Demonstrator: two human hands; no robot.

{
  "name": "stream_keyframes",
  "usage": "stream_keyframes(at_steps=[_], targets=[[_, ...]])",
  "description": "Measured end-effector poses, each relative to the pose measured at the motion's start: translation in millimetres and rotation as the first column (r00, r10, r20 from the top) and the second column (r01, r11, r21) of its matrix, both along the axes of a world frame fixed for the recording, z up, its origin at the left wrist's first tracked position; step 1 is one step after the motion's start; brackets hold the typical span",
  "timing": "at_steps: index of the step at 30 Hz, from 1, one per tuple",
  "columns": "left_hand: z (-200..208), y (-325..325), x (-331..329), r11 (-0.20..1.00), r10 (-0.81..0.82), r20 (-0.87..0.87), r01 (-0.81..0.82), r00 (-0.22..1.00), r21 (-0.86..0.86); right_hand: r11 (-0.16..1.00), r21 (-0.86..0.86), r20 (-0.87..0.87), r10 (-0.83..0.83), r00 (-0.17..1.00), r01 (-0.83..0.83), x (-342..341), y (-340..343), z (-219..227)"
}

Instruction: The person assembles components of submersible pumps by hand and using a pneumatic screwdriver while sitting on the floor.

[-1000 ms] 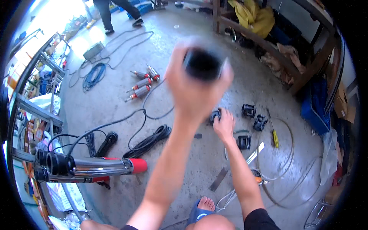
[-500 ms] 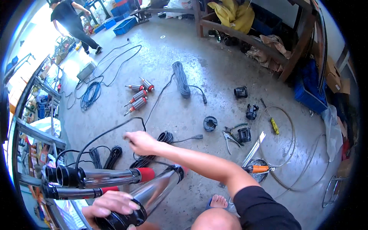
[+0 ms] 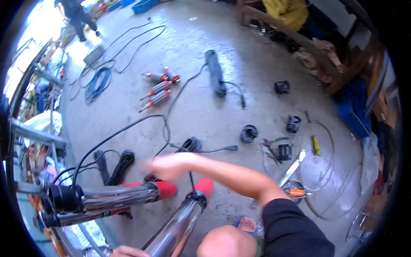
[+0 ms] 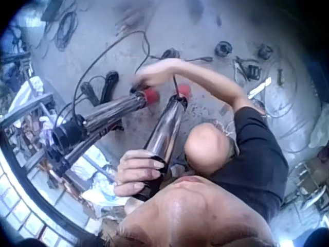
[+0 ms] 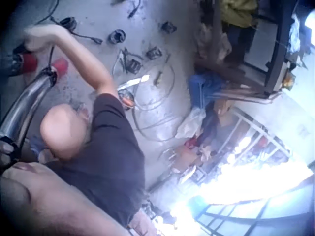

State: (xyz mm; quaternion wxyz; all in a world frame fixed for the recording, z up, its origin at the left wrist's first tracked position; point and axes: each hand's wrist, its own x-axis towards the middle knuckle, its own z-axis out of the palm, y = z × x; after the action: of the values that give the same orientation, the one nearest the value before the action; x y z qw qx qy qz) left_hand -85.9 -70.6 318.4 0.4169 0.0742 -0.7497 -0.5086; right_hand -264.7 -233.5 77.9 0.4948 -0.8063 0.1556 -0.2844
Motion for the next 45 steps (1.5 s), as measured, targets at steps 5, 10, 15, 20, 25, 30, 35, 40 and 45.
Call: stream_keyframes(at_steps=[5,10,15,20,25,30,35,40,45], targets=[[-6.5,-1.1,-18.9,0.639,0.676,-0.142,-0.671,0.723,-0.377,0.011,-0.249,-0.371,-0.925,-0.085,0.968,-232.7,-62.6,-63.5],[8.1,-43.2,-21.2,0.462,0.823,-0.088,-0.751,0.561,-0.472,0.009,-0.123,-0.149,-0.989,-0.010,0.992,-194.2,-187.7,-30.5],[6.0,-41.7,-9.6,0.343,0.901,-0.026,-0.748,0.433,-0.569,0.952,0.246,0.337,0.093,0.937,-0.183,89.1,-191.7,138.6],[22.7,-9.6,26.7,0.285,0.932,0.013,-0.713,0.361,-0.640,0.825,0.548,0.372,-0.093,0.923,-0.138,131.2,-140.0,189.3],[17.7,-8.7,29.8,0.283,0.939,0.066,-0.649,0.337,-0.706,0.911,-0.218,0.351,-0.261,0.899,0.349,95.9,-0.7,227.5],[15.4,-10.0,27.7,0.265,0.936,0.054,-0.595,0.348,-0.759,0.683,-0.302,0.723,-0.291,0.627,0.665,89.5,40.2,209.6],[34.6,7.9,35.6,0.324,0.941,0.217,-0.516,0.258,-0.793,0.740,-0.482,0.579,-0.132,0.805,0.468,44.1,6.1,99.2],[31.4,-1.0,31.3,0.277,0.927,0.105,-0.469,0.360,-0.839,0.732,-0.204,0.299,-0.586,0.753,0.650,-50.5,-94.2,-35.6],[32.9,1.7,30.3,0.300,0.938,0.189,-0.408,0.290,-0.863,0.499,-0.156,0.154,-0.840,0.520,0.852,-122.9,-122.4,-130.0]])
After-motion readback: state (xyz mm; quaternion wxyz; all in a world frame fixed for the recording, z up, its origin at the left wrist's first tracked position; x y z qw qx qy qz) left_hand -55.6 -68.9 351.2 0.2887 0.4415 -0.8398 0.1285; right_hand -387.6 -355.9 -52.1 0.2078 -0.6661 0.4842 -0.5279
